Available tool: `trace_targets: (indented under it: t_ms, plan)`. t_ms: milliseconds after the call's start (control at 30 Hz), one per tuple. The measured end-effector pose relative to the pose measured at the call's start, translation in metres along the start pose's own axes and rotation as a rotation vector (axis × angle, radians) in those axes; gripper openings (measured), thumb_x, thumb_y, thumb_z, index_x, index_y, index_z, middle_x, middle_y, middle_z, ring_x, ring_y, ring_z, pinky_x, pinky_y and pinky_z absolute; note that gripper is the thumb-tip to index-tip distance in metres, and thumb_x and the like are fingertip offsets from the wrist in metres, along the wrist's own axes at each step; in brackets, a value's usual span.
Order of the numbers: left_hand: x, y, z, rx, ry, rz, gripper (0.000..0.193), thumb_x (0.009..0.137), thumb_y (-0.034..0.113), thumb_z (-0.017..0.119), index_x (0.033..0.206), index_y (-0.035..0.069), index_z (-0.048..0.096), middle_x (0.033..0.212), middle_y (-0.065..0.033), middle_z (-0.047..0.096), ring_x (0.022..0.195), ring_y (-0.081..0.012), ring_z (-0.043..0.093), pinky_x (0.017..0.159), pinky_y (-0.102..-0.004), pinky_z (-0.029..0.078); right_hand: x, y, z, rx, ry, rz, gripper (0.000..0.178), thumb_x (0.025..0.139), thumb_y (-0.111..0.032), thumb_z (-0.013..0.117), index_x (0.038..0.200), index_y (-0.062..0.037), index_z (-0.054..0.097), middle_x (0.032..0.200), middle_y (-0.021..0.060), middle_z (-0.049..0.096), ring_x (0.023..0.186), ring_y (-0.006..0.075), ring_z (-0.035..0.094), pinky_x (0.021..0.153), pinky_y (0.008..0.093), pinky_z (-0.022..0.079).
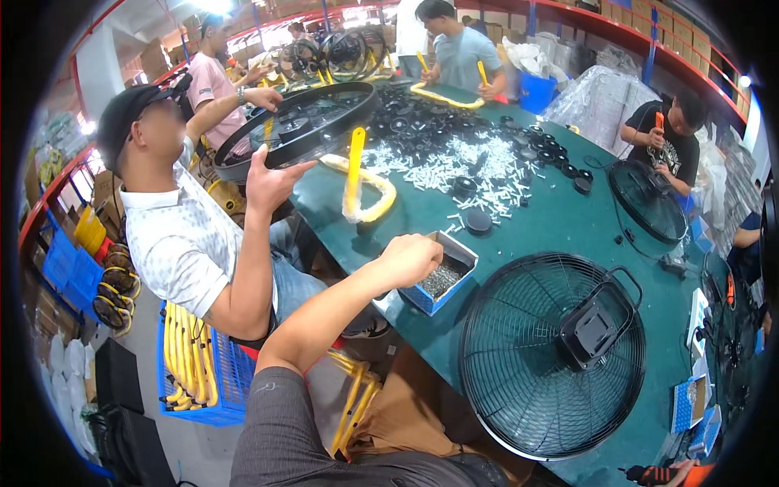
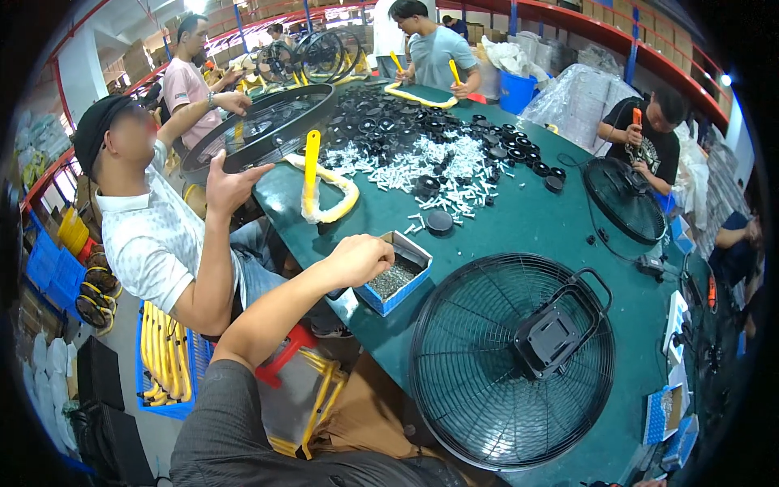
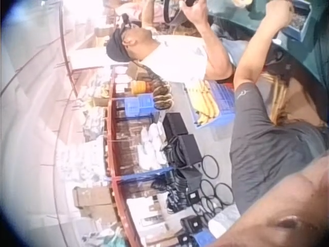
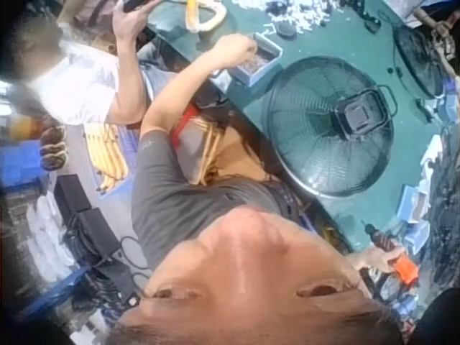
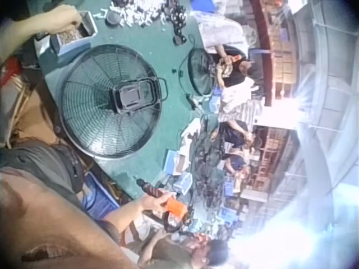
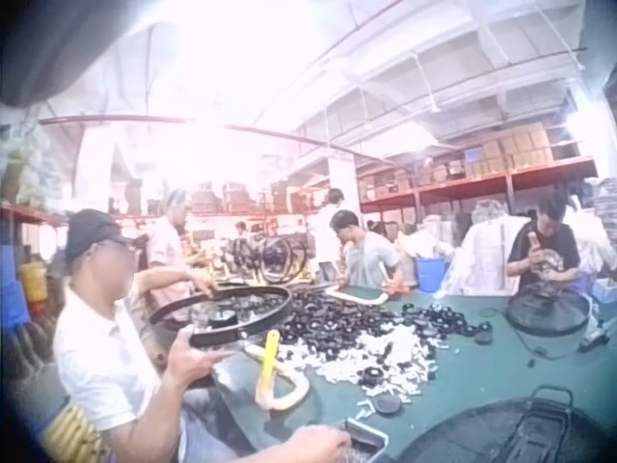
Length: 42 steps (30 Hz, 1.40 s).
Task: Assembling components of a fan using an electric screwdriver.
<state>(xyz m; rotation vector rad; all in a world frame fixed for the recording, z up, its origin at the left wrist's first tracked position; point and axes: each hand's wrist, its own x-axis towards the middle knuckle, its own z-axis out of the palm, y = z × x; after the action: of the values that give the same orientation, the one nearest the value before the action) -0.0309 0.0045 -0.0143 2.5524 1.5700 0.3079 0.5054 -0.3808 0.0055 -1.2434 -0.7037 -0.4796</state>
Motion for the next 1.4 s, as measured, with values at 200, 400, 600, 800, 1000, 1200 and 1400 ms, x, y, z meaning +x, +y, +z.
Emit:
trace_targets:
  t_ms: [200, 400, 600, 800, 1000, 1200, 1400]
  plan:
    - [-0.018, 0.028, -0.013, -0.694, 0.063, 0.017, 0.015, 0.088, 0.007, 0.074, 0.101, 0.000, 0.075, 0.088, -0.0085, 0.075, 0.079, -0.0140, 0.070, 0.072, -0.0309, 0.055, -0.034, 0.020, 0.021, 0.004, -0.223, -0.101, 0.038, 0.092, -0.004, 0.073, 0.124, 0.0059, 0.055, 0.107, 0.0195, 0.065, 0.088, 0.0267, 0.068, 0.070, 0.0379, 0.058]
    - [-0.044, 0.120, -0.011, -1.145, -0.236, 0.101, 0.015, 0.095, 0.010, 0.072, 0.106, 0.000, 0.073, 0.088, -0.0038, 0.073, 0.072, -0.0076, 0.066, 0.062, -0.0241, 0.051, -0.034, 0.017, 0.032, 0.036, -0.305, 0.341, 0.027, 0.104, -0.019, 0.060, 0.123, -0.0011, 0.053, 0.086, 0.0030, 0.055, 0.065, 0.0065, 0.052, 0.057, 0.0239, 0.041]
    - [-0.070, 0.218, 0.016, -1.472, -0.666, 0.213, 0.018, 0.097, 0.009, 0.070, 0.113, 0.002, 0.072, 0.104, -0.0051, 0.074, 0.079, -0.0071, 0.067, 0.059, -0.0197, 0.048, -0.038, -0.073, 0.065, 0.776, -0.313, 0.373, 0.041, 0.100, -0.026, 0.062, 0.126, -0.0015, 0.041, 0.084, 0.0070, 0.051, 0.057, 0.0114, 0.051, 0.055, 0.0258, 0.045]
    - [-0.084, 0.266, 0.027, -1.705, -0.646, 0.358, 0.016, 0.097, 0.005, 0.069, 0.112, 0.000, 0.072, 0.107, -0.0093, 0.072, 0.078, -0.0090, 0.066, 0.056, -0.0190, 0.045, -0.040, -0.132, 0.089, 1.119, -0.228, 0.339, 0.039, 0.099, -0.029, 0.061, 0.118, -0.0042, 0.039, 0.076, 0.0061, 0.048, 0.047, 0.0115, 0.048, 0.046, 0.0280, 0.045]
    - [-0.087, 0.272, 0.034, -1.758, -0.607, 0.307, 0.017, 0.097, 0.002, 0.068, 0.113, -0.002, 0.072, 0.106, -0.0108, 0.071, 0.078, -0.0100, 0.066, 0.057, -0.0200, 0.045, -0.044, -0.131, 0.090, 1.159, -0.241, 0.311, 0.034, 0.101, -0.024, 0.059, 0.119, -0.0027, 0.040, 0.078, 0.0057, 0.046, 0.051, 0.0120, 0.048, 0.051, 0.0284, 0.044]
    - [-0.087, 0.274, 0.033, -1.772, -0.622, 0.322, 0.016, 0.097, 0.001, 0.067, 0.112, -0.003, 0.072, 0.104, -0.0101, 0.070, 0.079, -0.0102, 0.065, 0.061, -0.0207, 0.046, -0.045, -0.134, 0.091, 1.172, -0.238, 0.291, 0.033, 0.101, -0.025, 0.059, 0.117, -0.0037, 0.039, 0.078, 0.0052, 0.046, 0.051, 0.0111, 0.047, 0.050, 0.0273, 0.043]
    - [-0.081, 0.278, 0.031, -1.658, -0.705, 0.361, 0.013, 0.095, -0.004, 0.067, 0.108, -0.004, 0.072, 0.104, -0.0110, 0.071, 0.079, -0.0092, 0.066, 0.069, -0.0223, 0.053, -0.039, -0.125, 0.084, 1.201, -0.326, 0.325, 0.039, 0.098, -0.029, 0.065, 0.117, -0.0045, 0.041, 0.077, 0.0062, 0.051, 0.050, 0.0135, 0.054, 0.050, 0.0301, 0.049]
